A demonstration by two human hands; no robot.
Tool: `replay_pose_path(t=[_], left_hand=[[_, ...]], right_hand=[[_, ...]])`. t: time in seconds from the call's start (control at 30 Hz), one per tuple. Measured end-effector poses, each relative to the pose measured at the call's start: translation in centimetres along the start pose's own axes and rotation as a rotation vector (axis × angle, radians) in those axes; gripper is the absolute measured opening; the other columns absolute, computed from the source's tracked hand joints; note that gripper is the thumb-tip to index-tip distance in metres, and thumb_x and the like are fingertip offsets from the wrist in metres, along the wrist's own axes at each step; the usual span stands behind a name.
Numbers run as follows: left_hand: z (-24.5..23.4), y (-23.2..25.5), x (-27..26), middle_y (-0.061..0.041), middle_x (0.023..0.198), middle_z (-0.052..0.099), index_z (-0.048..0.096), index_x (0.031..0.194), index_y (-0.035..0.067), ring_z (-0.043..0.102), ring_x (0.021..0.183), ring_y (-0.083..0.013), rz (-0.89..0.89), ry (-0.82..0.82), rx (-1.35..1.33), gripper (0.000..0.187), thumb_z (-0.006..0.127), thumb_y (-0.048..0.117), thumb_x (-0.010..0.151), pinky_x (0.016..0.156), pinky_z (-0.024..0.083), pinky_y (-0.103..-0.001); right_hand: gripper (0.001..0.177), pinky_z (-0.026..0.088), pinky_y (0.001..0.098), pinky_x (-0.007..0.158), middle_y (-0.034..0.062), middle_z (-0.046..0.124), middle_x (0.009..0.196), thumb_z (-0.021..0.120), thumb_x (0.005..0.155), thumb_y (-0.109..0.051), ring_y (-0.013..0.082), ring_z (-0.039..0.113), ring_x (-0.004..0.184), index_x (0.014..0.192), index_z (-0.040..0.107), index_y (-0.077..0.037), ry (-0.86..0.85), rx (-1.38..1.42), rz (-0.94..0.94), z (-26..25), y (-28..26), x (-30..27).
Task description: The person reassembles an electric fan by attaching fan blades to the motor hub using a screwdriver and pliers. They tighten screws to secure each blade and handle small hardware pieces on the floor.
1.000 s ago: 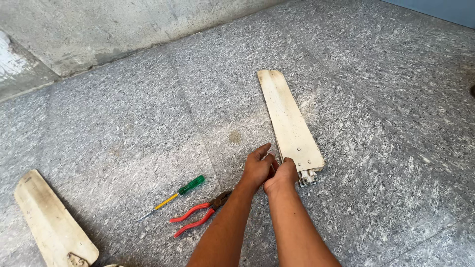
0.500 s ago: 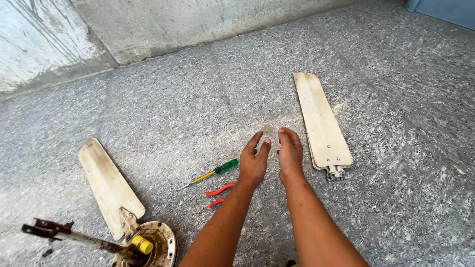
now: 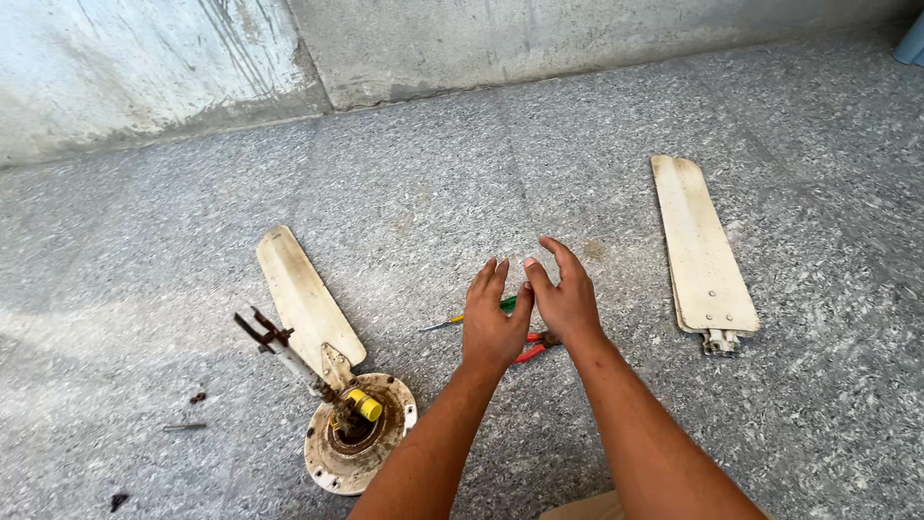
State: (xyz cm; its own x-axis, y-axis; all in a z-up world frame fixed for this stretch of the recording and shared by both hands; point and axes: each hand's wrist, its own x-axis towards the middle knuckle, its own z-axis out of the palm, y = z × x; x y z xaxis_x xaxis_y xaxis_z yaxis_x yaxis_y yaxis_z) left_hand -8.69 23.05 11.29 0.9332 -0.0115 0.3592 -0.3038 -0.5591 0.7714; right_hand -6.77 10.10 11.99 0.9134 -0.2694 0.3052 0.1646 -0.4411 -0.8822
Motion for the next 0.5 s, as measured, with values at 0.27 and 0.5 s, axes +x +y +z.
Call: replay_pose_path(t=[0.27, 0.5], left_hand=[[-6.0, -2.1, -1.9, -0.027, 0.152, 0.05, 0.059, 0.139, -0.002, 0.042, 0.145, -0.0423, 0.102, 0.155, 0.259, 0.057, 0.065, 0.033, 0.095, 0.118, 0.032, -0.053], [-11.2, -2.9, -3.7, -0.028, 0.15, 0.05, 0.059, 0.139, -0.003, 0.042, 0.145, -0.0423, 0.122, 0.226, 0.375, 0.057, 0.064, 0.033, 0.095, 0.118, 0.03, -0.055]], right_hand=[[0.052, 0.04, 0.0454, 0.115, 0.0186, 0.058, 0.146, 0.067, 0.096, -0.034, 0.0358, 0.051, 0.14, 0.138, 0.06, -0.005, -0.115, -0.109, -0.247, 3.8, -3.1, -2.2], [0.053, 0.036, 0.0503, 0.117, 0.0205, 0.055, 0.149, 0.067, 0.096, -0.035, 0.0407, 0.046, 0.142, 0.139, 0.06, -0.005, -0.197, -0.188, -0.405, 6.4, -5.4, -4.3]])
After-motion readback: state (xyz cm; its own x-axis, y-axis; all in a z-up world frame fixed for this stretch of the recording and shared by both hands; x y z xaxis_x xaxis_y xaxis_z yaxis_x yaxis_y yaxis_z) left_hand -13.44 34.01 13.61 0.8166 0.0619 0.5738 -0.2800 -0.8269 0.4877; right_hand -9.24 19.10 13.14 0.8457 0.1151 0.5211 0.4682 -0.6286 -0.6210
